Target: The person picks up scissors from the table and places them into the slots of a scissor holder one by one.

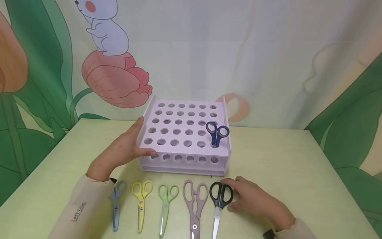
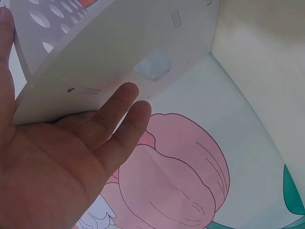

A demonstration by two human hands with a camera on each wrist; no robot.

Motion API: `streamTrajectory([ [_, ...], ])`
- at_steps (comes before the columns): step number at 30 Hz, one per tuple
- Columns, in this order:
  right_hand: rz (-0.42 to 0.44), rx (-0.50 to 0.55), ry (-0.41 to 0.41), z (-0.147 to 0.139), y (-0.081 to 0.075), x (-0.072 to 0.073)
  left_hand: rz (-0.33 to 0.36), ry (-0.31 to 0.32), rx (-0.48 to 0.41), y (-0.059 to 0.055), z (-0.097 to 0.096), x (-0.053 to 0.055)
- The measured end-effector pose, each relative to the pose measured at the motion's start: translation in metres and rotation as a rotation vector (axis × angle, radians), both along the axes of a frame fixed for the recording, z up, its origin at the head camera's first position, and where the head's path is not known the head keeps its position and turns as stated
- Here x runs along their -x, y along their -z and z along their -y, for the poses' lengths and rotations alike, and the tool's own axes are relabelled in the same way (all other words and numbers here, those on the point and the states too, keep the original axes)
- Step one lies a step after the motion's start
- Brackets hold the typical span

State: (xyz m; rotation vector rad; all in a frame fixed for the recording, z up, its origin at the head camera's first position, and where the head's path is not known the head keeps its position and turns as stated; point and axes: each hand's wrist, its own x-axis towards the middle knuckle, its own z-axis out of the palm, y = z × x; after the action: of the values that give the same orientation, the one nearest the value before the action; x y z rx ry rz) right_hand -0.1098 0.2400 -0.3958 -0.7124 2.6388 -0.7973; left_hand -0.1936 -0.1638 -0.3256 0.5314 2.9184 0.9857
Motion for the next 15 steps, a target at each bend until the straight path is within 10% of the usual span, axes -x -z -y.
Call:
streamTrajectory([
  [15, 0.034, 0.010, 0.020, -0.008, -0.012, 0.003, -0.018, 0.008, -0.001, 0.001, 0.000, 0.000],
])
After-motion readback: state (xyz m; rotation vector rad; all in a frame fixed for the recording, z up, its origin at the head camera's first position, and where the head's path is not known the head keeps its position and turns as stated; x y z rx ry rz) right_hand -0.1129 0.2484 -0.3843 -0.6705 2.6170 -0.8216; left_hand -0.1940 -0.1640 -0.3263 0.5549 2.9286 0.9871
